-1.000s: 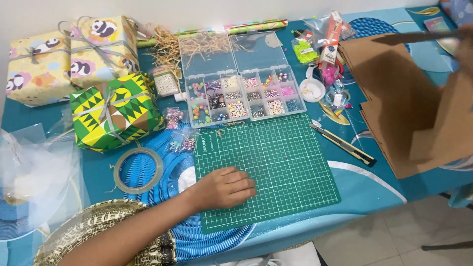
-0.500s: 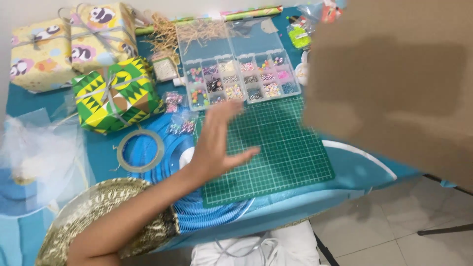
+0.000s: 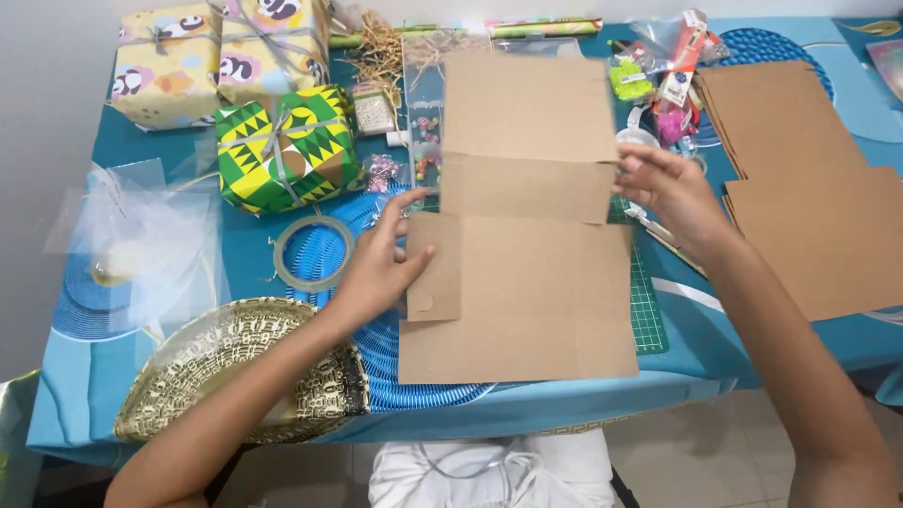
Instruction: The person assembles a small cardboard box by folding it along pre-scored lines, then fills it with shredded paper and small packets of jewelry beads.
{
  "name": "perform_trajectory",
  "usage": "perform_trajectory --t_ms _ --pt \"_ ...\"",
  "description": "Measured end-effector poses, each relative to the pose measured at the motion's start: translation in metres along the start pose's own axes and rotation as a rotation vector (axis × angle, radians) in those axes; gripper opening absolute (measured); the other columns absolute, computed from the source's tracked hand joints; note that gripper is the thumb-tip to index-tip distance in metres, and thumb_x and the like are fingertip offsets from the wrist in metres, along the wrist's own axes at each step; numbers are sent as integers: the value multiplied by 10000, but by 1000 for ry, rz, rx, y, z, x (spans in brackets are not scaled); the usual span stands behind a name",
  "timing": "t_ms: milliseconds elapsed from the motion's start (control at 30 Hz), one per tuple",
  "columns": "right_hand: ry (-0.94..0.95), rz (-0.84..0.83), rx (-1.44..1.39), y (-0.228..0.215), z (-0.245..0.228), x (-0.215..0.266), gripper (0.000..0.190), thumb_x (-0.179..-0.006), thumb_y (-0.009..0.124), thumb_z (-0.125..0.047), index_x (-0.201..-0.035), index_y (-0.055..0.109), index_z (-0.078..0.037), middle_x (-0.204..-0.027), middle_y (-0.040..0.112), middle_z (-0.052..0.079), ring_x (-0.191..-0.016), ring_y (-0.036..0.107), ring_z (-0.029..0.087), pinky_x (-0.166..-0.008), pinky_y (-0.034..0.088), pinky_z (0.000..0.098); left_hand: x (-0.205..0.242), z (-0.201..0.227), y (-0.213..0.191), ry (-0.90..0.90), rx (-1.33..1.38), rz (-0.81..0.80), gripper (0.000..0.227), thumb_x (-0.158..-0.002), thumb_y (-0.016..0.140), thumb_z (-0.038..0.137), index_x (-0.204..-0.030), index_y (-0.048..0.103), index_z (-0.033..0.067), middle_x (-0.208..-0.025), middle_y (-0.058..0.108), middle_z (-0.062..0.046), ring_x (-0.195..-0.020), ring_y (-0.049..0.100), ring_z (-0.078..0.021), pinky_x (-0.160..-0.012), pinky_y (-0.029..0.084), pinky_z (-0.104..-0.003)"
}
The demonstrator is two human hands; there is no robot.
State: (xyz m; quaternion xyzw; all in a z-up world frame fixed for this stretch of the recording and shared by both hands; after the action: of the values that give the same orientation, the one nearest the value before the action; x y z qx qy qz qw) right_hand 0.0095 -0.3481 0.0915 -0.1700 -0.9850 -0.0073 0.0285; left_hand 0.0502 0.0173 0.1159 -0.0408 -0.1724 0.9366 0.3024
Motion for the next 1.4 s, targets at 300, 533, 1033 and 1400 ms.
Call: perform_trajectory --t_ms 300,533,1033,1400 --pt "-82 35 994 -26 0 72 242 -1080 603 -335 -1157 789 -202 -788 775 76 -811 753 256 -846 561 395 18 -39 -10 -216 88 72 634 -926 647 173 -1476 341 101 -1443 511 -282 -1098 707 -454 -852 625 -539" --pt "-19 6 1165 -11 38 96 376 -948 668 -491 -1178 718 -198 -1241 682 101 -1250 626 355 -1030 512 518 28 -75 10 -291 140 70 603 -909 704 156 -1406 374 69 -1268 588 -249 -960 734 -362 -819 629 -480" --pt "-99 -205 775 65 9 97 191 -924 726 -239 -882 597 -104 -694 746 137 -703 728 264 -601 541 364 -4 -56 30 60 90 26 411 -946 633 76 -1306 438 42 -954 501 -118 -719 683 -229 -566 620 -371" --pt "-196 -370 888 120 26 91 241 -973 661 -342 -942 580 -117 -778 640 136 -768 706 357 -663 567 463 -15 -47 56 103 90 -77 414 -975 623 171 -1343 475 53 -904 501 -85 -717 650 -213 -576 562 -355"
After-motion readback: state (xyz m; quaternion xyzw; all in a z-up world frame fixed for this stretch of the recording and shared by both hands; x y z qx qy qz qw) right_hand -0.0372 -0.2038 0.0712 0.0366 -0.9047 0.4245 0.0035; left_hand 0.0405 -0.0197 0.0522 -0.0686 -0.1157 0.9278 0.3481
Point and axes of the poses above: each hand's wrist, its own x-axis away from the middle knuckle, its own y-axis out of the palm, z = x × y, the point moved 7 cm from there along -x, towards the middle knuckle
